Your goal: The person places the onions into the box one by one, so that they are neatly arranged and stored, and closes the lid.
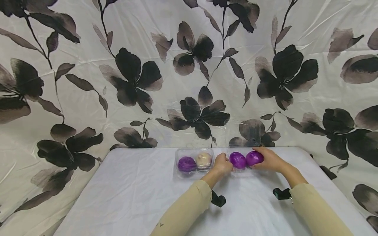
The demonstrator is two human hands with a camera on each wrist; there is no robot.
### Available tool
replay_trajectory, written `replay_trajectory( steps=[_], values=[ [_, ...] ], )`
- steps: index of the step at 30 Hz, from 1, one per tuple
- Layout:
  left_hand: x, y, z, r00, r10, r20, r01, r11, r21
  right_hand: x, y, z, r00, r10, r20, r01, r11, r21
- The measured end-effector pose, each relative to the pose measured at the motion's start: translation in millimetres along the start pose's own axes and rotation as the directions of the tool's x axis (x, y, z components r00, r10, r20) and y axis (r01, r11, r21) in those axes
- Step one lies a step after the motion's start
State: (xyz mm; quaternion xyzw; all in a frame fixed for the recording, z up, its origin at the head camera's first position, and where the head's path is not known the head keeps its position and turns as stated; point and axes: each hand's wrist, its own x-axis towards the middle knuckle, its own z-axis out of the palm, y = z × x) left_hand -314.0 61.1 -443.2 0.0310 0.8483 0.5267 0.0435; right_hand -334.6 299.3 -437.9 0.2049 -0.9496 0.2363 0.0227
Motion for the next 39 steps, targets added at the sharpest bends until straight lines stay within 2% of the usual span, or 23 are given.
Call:
replay_trajectory(
  steps=[7,11,14,17,32,39],
  values=[
    [-1.9,-1.2,-0.8,1.000,-0.004,-0.006,0.004,1.000,-0.014,3,-3,-22,0.999,0.041,-0.021,-0.037,0.990,0.137],
    [-1.6,-2.4,-1.5,1.000,-0.002,-0.010,0.002,1.000,-0.010,12,-4,-35,0.990,0.131,-0.042,-0.118,0.966,0.229],
    [-1.6,-2.5,-1.5,1.000,-0.002,-0.005,0.002,1.000,-0.013,19,-3,-41,0.981,0.192,-0.042,-0.176,0.953,0.245],
    [-2.0,-2.2,-1.5,1.000,0.000,-0.003,0.000,1.000,-0.007,26,0,-43,0.975,0.218,-0.036,-0.202,0.946,0.252],
    [-3.1,2.1,0.8,1.000,0.010,-0.009,-0.010,1.000,0.011,41,-2,-44,0.965,0.262,-0.024,-0.237,0.905,0.352],
    [-1.8,1.8,0.4,1.000,0.002,-0.008,-0.002,1.000,-0.003,40,2,-42,0.960,0.270,-0.070,-0.223,0.893,0.391]
  ],
)
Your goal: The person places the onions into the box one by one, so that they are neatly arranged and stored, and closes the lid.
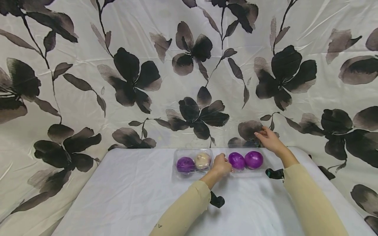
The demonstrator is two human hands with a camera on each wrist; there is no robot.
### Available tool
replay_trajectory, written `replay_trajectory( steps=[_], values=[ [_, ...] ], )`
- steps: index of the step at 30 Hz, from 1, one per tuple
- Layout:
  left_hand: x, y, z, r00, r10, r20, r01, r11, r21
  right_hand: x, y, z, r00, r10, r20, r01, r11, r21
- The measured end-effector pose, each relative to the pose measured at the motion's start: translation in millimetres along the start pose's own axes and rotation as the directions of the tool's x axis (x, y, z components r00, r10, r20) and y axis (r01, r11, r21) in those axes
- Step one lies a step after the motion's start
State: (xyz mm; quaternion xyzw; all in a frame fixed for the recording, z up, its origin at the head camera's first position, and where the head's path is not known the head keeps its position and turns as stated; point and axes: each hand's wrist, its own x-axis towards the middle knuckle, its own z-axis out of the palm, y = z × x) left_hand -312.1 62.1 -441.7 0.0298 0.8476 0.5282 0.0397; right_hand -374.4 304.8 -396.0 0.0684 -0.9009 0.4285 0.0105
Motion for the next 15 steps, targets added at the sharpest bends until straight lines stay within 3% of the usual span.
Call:
replay_trajectory(
  steps=[8,15],
  values=[
    [-0.2,-0.8,1.0,1.000,0.016,-0.006,-0.016,1.000,0.009,-9,10,-3,0.999,-0.048,-0.017,0.049,0.991,0.123],
    [2.1,0.1,2.2,1.000,0.027,-0.005,-0.027,1.000,0.016,-18,18,-9,0.999,-0.038,-0.016,0.040,0.984,0.173]
  ],
)
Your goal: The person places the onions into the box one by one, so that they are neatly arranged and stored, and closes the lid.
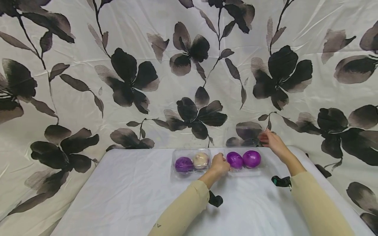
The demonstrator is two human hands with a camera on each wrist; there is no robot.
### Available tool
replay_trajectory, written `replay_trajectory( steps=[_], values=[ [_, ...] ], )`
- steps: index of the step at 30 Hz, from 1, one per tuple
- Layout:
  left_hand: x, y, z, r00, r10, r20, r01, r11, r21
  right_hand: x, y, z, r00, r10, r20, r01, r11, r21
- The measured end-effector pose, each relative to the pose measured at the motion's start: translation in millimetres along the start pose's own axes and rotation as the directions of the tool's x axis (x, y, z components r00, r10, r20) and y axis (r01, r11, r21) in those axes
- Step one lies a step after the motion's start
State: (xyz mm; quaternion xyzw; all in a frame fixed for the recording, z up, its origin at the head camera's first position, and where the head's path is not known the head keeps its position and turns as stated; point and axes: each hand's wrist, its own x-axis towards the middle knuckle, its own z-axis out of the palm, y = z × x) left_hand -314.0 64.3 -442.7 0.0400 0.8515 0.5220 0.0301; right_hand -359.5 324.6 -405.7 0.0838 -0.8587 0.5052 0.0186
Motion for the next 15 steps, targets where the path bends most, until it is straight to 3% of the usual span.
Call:
replay_trajectory(
  steps=[10,15],
  values=[
    [-1.4,0.4,0.4,1.000,-0.004,0.021,0.003,0.999,0.051,-16,9,-5,1.000,-0.002,0.019,0.002,1.000,-0.031],
    [-8.8,2.0,-0.8,0.993,-0.026,0.118,0.012,0.994,0.111,-25,11,-6,0.999,-0.020,0.043,0.023,0.997,-0.070]
  ],
)
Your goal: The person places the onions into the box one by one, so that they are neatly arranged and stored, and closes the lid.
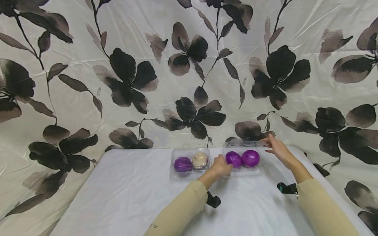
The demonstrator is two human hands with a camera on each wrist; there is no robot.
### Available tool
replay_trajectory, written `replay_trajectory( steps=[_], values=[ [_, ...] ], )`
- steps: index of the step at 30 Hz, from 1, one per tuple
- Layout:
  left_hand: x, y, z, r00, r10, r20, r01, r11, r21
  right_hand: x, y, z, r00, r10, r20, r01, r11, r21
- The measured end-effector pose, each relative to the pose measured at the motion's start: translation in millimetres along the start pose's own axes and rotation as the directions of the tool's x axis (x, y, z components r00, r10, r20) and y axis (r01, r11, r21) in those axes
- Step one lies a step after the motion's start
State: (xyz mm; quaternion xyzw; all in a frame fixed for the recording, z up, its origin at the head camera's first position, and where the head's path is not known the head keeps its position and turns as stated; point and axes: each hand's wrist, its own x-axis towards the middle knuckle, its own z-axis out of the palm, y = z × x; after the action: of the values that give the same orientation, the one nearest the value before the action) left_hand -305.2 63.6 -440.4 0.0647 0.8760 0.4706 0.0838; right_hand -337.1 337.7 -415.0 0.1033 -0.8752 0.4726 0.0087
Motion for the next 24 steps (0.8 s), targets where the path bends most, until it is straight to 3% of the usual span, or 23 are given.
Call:
replay_trajectory(
  steps=[7,11,16,19,24],
  values=[
    [-20.1,-4.5,-4.9,0.991,0.016,0.131,-0.016,1.000,-0.002,-7,1,1,0.999,0.011,0.032,-0.011,1.000,0.000],
    [-31.4,-6.9,-5.7,0.988,0.050,0.146,-0.039,0.996,-0.081,-13,3,0,0.998,-0.009,0.054,0.008,1.000,0.021],
    [-38.0,-9.9,-0.3,0.991,0.039,0.128,-0.013,0.980,-0.200,-20,5,1,0.996,-0.024,0.087,0.020,0.999,0.045],
    [-37.0,-13.7,5.9,0.996,0.022,0.091,0.008,0.945,-0.326,-25,6,2,0.995,-0.034,0.098,0.029,0.998,0.050],
    [-30.5,-16.7,14.5,0.999,-0.030,0.036,0.045,0.838,-0.545,-33,9,3,0.992,-0.075,0.102,0.076,0.997,-0.005]
  ],
)
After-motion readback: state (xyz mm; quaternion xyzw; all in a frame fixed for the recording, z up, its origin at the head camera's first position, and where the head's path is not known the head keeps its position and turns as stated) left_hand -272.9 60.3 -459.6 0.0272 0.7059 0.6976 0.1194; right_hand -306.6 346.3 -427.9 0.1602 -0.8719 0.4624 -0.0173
